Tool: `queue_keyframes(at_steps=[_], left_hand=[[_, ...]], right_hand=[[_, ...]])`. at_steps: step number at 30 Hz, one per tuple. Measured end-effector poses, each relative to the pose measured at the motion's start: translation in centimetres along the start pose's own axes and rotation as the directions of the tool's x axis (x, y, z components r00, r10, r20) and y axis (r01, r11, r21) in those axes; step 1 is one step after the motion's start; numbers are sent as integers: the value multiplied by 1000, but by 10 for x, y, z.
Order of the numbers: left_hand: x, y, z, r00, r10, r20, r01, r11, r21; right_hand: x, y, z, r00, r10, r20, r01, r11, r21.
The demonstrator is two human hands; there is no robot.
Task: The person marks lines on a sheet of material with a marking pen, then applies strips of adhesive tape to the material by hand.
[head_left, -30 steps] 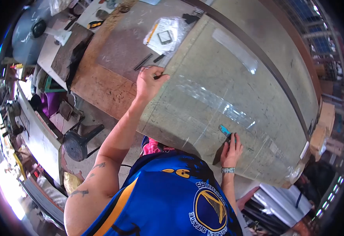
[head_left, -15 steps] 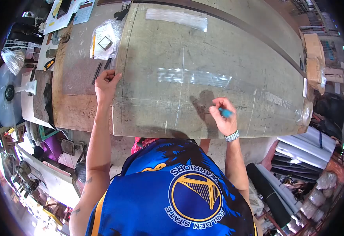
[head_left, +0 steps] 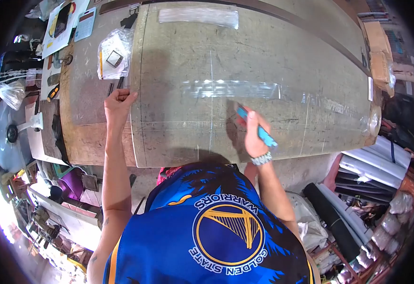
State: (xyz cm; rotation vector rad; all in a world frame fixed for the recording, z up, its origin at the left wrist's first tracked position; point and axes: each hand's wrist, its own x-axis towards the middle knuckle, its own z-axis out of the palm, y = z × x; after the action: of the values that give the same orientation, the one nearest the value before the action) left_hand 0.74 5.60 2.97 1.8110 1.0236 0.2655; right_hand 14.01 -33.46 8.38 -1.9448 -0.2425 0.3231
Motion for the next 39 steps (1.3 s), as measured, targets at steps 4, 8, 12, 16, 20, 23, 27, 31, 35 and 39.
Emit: queue_keyframes(at_steps=[4, 8, 12, 16, 20, 23, 27, 31, 35, 39], left_hand=[[1, -3, 1, 1000, 5, -1, -5, 1000, 1], [-3, 5, 1, 1000, 1, -8, -1, 1000, -2], [-1, -2, 0, 1000, -15, 10, 15, 999, -31], [0, -2, 1, 999, -35, 15, 35, 999, 3], [-9, 15, 3, 997, 38, -66, -27, 987, 160], [-5, 51, 31, 742, 642, -192, -499, 721, 481], [6, 117, 106, 547, 637, 544, -796, 598, 100], [33, 131, 151, 322, 478, 817, -848, 530, 25], [45, 131, 160, 259, 423, 868, -873, 488, 22], [48, 130, 161, 261, 414, 872, -882, 468, 42]], right_hand=[[29, 1, 56, 991, -136, -4, 137, 990, 28], [53, 17, 78, 954, -300, 3, 298, 947, -121], [55, 20, 80, 959, -284, 11, 282, 947, -152], [57, 20, 82, 958, -285, 16, 282, 935, -214], [58, 18, 81, 959, -282, 39, 283, 931, -232], [61, 18, 79, 954, -298, 37, 298, 921, -251], [61, 11, 79, 952, -295, 81, 306, 913, -268], [62, 7, 77, 955, -276, 107, 295, 916, -273], [65, 2, 79, 958, -261, 115, 283, 920, -271], [68, 3, 84, 932, -351, 86, 360, 886, -293]])
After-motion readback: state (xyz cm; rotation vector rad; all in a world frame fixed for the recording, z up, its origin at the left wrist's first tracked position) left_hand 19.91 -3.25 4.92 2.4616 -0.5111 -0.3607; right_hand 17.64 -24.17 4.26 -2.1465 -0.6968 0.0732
